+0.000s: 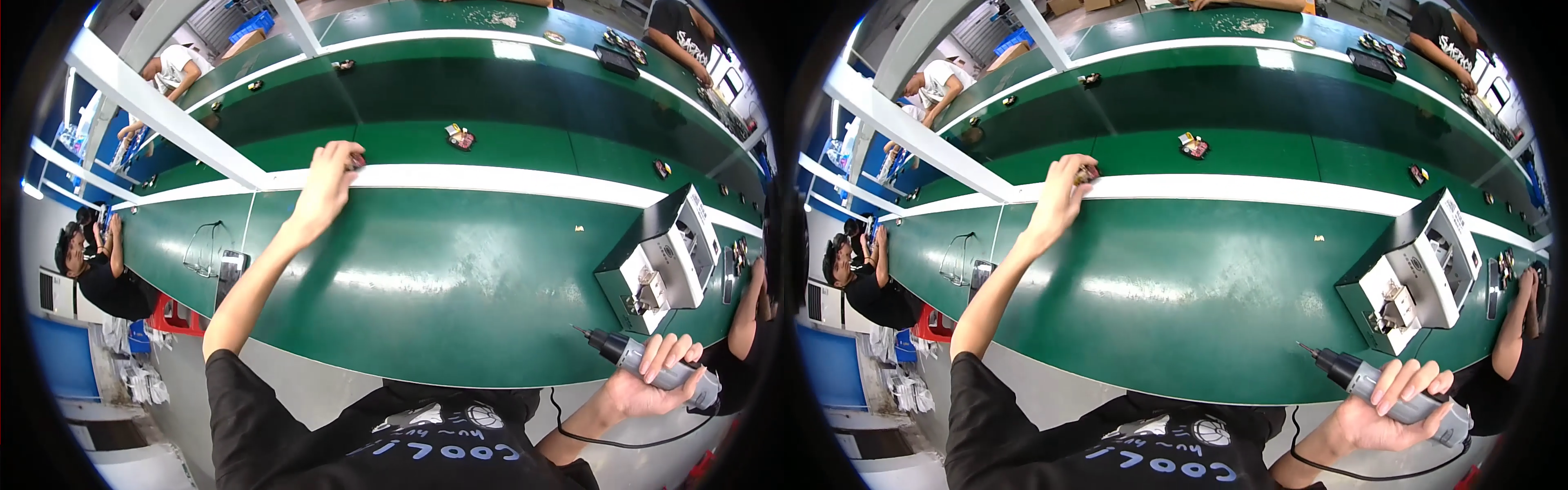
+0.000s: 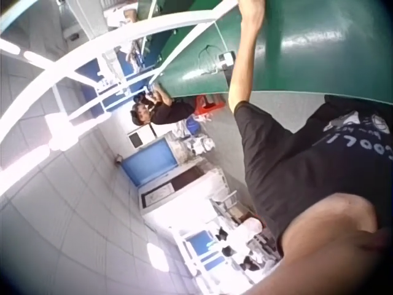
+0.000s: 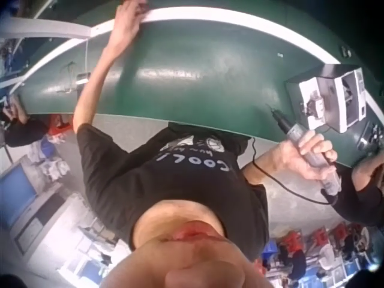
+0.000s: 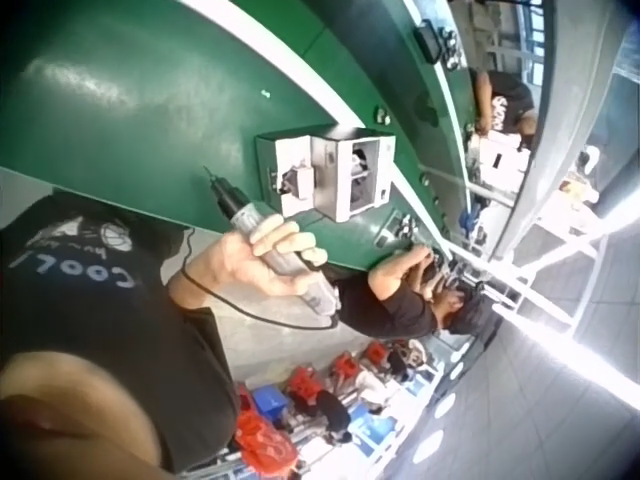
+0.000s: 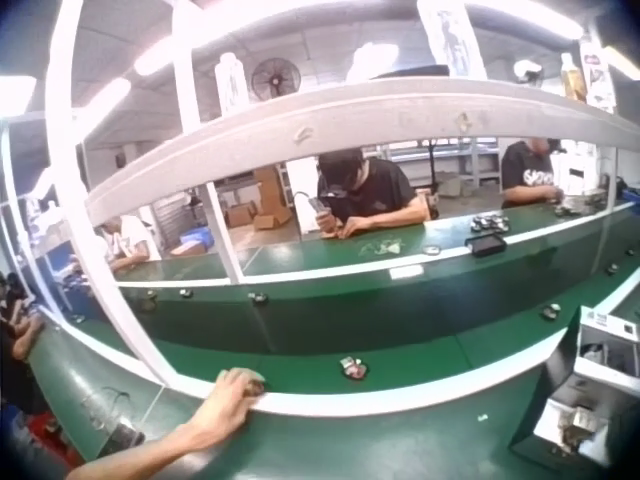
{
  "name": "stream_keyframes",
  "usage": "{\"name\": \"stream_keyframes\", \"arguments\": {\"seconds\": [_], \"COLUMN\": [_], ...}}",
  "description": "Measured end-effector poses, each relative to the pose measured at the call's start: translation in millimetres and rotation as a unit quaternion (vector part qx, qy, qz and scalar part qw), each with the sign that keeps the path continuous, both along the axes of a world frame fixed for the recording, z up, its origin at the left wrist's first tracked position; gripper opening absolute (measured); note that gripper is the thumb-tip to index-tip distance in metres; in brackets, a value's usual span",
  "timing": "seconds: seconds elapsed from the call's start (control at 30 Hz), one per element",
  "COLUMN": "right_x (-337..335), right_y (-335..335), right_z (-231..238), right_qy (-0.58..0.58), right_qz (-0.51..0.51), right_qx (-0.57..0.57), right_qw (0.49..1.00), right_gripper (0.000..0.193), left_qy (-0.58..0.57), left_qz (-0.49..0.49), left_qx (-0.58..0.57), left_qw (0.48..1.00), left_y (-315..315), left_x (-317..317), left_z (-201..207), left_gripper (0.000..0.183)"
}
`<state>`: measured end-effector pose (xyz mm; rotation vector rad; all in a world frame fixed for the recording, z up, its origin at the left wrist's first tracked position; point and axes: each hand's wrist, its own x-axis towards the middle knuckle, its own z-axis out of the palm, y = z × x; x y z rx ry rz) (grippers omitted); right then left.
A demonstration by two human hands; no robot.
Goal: Assembling small electronic components using an electric screwdriver on a factory workbench.
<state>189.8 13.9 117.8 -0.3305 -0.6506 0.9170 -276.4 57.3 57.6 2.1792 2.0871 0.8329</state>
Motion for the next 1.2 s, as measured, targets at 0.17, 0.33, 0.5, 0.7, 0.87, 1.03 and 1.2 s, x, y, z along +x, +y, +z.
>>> {"name": "stream_keyframes", "arguments": {"seconds": [0.17,0.33,0.5,0.7,0.87,1.03,1.2], "right_x": [-10.9,-20.7,-28.5,-39.3,-51.9,-59.9,-68.7], "right_y": [5.6,7.8,9.8,24.1,29.3,33.4,34.1], "right_z": [-5.2,-4.5,-6.0,-14.1,-18.7,-25.1,-21.7], "right_qy": [-0.011,-0.016,-0.058,-0.108,-0.142,-0.176,-0.184], "right_qz": [0.042,0.075,0.087,0.146,0.17,0.184,0.179], "right_qx": [-0.006,-0.009,-0.014,0.032,0.027,0.013,0.0], "right_qw": [0.999,0.997,0.994,0.983,0.975,0.967,0.966], "right_gripper": [0.027,0.03,0.031,0.029,0.028,0.029,0.029], "left_qy": [-0.011,-0.05,0.033,0.067,0.131,0.162,0.19], "left_qz": [-0.25,-0.356,-0.348,-0.328,-0.293,-0.29,-0.286], "left_qx": [-0.086,-0.056,-0.034,0.005,0.103,0.174,0.21], "left_qw": [0.964,0.931,0.936,0.942,0.941,0.927,0.915], "left_y": [-39.3,-46.0,-43.1,-50.6,-58.0,-57.7,-62.2], "left_x": [122.4,173.6,195.0,202.8,205.9,206.0,205.8], "left_z": [2.6,-4.5,-8.9,-13.1,-31.1,-39.2,-44.7], "left_gripper": [0.03,0.032,0.033,0.033,0.03,0.024,0.022]}}
